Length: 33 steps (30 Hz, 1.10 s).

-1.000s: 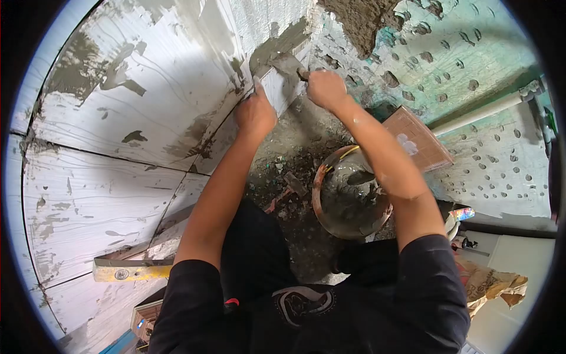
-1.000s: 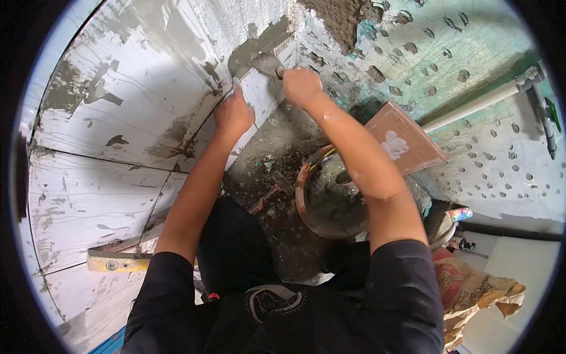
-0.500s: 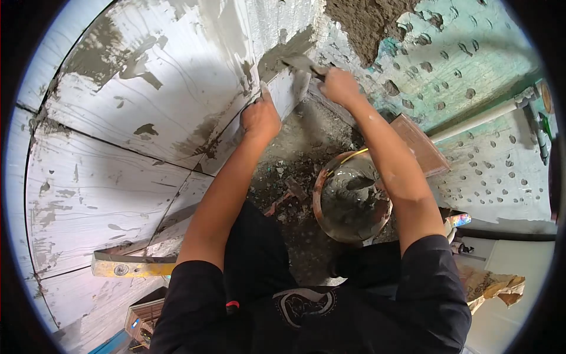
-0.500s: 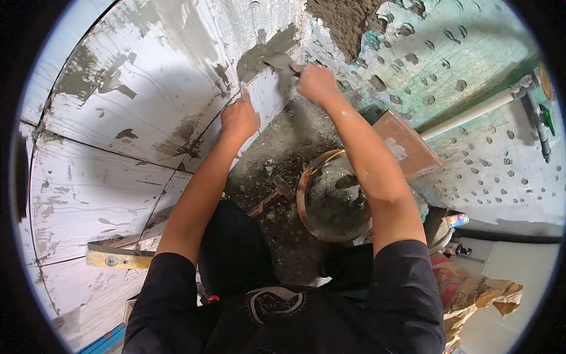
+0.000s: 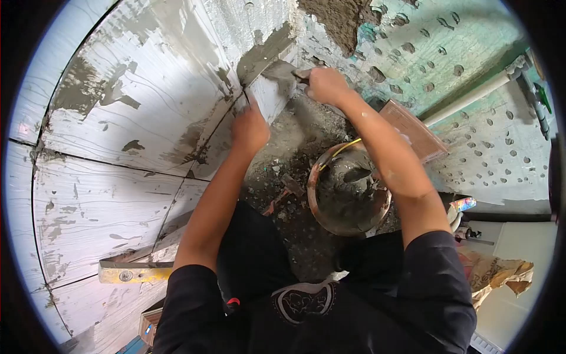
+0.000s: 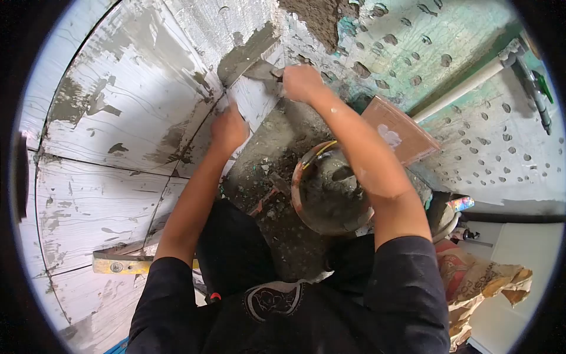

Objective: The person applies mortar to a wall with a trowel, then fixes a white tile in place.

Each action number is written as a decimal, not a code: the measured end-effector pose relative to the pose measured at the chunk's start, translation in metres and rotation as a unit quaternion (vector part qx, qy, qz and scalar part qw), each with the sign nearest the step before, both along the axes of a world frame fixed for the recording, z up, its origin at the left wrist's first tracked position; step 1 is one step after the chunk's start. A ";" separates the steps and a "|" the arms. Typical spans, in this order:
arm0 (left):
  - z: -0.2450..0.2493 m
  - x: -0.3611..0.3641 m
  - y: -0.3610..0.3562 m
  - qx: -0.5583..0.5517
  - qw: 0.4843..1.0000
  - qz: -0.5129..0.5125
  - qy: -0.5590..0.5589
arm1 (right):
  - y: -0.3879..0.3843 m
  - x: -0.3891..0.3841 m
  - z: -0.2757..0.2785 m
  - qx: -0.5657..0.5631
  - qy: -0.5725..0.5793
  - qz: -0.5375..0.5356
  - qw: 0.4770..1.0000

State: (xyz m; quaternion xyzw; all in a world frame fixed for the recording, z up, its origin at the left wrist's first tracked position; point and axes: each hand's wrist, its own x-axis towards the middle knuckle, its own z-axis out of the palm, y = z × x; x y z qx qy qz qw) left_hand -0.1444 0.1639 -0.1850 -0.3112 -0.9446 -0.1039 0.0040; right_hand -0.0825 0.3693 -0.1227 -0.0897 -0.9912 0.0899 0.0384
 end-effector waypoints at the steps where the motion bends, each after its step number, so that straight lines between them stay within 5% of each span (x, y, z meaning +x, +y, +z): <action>1: 0.004 0.013 -0.002 -0.017 0.999 -0.024 -0.016 | 0.001 0.001 -0.005 -0.009 0.011 0.002 1.000; 7: 0.023 0.090 -0.017 -0.124 0.973 -0.084 -0.175 | -0.034 -0.004 -0.039 -0.067 0.109 0.003 0.992; 19: -0.025 0.084 -0.020 -0.122 0.945 -0.047 -0.300 | -0.049 -0.020 0.010 -0.025 -0.098 0.003 0.995; 22: -0.046 0.078 -0.022 -0.142 0.940 -0.054 -0.306 | -0.031 -0.025 0.011 -0.005 -0.050 0.042 0.998; 28: -0.049 0.080 -0.023 -0.122 0.939 -0.062 -0.315 | -0.023 -0.039 -0.016 -0.062 -0.018 -0.059 0.996; 33: -0.043 0.082 -0.012 -0.131 0.933 -0.070 -0.329 | -0.034 -0.029 -0.053 -0.050 0.086 -0.006 0.995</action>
